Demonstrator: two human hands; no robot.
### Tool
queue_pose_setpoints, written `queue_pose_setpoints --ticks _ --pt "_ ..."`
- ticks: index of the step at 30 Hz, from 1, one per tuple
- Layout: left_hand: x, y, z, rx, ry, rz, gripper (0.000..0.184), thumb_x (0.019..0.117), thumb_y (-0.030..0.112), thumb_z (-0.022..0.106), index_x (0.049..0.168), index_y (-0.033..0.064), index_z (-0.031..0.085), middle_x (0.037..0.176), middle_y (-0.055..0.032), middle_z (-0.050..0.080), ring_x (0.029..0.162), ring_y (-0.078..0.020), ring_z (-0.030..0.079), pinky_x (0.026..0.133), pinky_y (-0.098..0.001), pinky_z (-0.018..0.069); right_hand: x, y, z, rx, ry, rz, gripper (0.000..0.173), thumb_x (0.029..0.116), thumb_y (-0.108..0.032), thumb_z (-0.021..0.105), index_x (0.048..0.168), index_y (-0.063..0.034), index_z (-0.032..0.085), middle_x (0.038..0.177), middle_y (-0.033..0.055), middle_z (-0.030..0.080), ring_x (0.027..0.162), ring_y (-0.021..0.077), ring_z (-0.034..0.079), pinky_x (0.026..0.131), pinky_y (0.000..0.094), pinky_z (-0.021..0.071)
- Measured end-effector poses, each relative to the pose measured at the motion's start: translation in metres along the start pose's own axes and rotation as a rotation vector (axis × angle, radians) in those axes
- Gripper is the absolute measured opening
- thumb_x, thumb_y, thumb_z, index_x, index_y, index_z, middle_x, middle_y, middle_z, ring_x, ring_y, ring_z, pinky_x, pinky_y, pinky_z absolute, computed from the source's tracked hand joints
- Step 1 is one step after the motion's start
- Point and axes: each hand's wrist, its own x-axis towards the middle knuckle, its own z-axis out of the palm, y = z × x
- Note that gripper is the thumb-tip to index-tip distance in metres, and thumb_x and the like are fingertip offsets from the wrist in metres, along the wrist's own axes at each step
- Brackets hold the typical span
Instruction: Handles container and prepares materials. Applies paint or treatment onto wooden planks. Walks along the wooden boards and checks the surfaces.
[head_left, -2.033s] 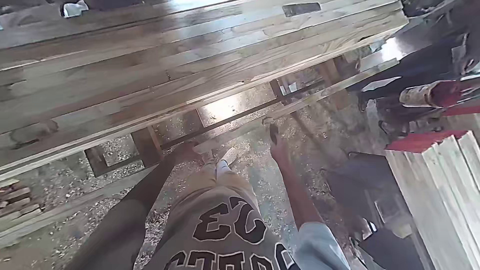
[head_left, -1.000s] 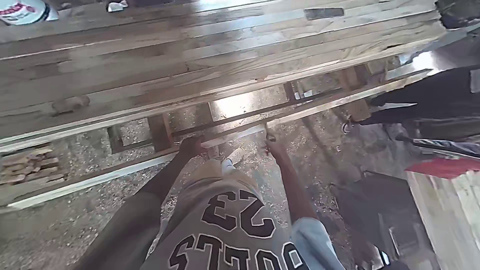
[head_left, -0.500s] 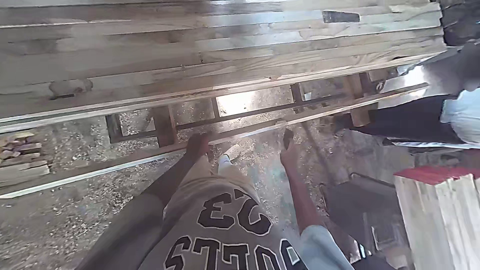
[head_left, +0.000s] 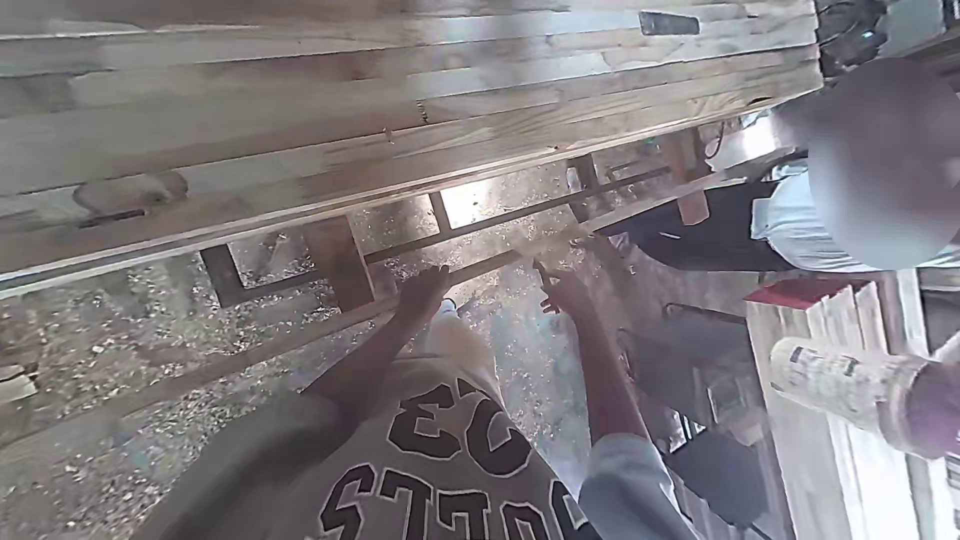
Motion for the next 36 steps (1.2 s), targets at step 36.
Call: queue_pose_setpoints --ticks 36 --pt "0.004 -0.008 -0.009 -0.003 -0.050 0.059 0.051 0.0956 0.017 0.061 0.144 0.0066 0.050 0.132 -0.0223 0.062 0.115 -0.0448 0.065 0.088 -0.0633 0.0543 -0.018 -0.021 0.024 -0.144 0.162 -0.119 0.042 0.1023 -0.020 0.052 0.141 -0.0048 0.057 0.117 0.0211 0.070 0.098 0.0323 0.073 0.087 0.0526 0.0598"
